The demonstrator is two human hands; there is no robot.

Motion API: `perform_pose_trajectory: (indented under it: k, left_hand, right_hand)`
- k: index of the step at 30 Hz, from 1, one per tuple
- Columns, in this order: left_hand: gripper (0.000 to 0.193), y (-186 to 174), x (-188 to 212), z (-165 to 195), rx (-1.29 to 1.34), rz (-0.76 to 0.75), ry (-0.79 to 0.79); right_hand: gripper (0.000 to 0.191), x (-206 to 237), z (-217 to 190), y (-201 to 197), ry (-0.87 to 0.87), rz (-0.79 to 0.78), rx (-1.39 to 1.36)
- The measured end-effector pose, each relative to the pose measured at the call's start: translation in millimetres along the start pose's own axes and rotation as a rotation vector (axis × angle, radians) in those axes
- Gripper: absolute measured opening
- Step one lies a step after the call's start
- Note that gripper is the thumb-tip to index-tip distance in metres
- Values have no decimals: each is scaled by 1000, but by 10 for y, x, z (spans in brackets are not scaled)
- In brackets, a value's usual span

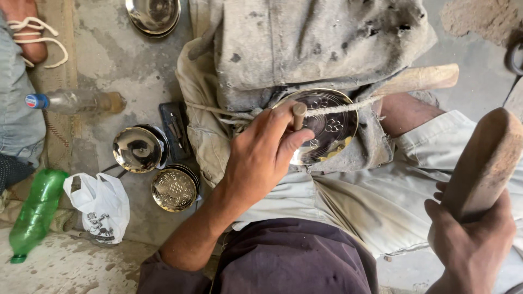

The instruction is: The person sits on the floor holding a brass plate against a sand-filled cushion and uses a small punch and wooden mallet to hammer decorative patterns into the plate, repositioning the punch repeatedly across the surface and turning the plate to work new areas.

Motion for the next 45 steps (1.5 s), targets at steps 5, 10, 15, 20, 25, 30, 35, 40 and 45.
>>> perform_pose_trajectory:
  k: [5,10,15,20,25,30,35,40,45]
  left_hand:
    - [34,458,-124,-214,-48,-378,-57]
    - [42,539,-145,-252,-58,-410,190]
    - [38,492,-281,-187,-46,-538,259]
    - [35,522,-388,-104,-73,-603,268]
    - [29,548,-289,-179,-96,-635,226]
    - [29,554,-117,-212,-148,-335,149]
    - [29,443,110,-158,-111,-27,-26]
    - [22,428,275,-101,-43,187,-132]
    - [25,416,304,-123,27,277,-184]
  right_hand:
    - [48,7,93,7,62,6,-43]
    - [44,-7,164,90,14,-12,-83]
    - [41,-42,173,124,-91,-27,26]
    - [48,-23,31,190,-105,-8,-327]
    - [41,-173,-309,247,-456,115,368]
    - [31,-410,-746,249,-529,33,254]
    - [32,-476,-1364,-8,-788,-15,440]
    - [44,-409,-1918,-55,-949,35,773]
    - [58,-369,-2300,-59,-1003,42,846]
Point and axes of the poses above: each hand's wrist, its own x-axis away from the middle knuckle, its own y-axis out of the palm, z = x × y, the point moved 3 cm from there along -x, towards the middle knuckle, and after that the axes turned 9 degrees about x, right-handed, at the moved point
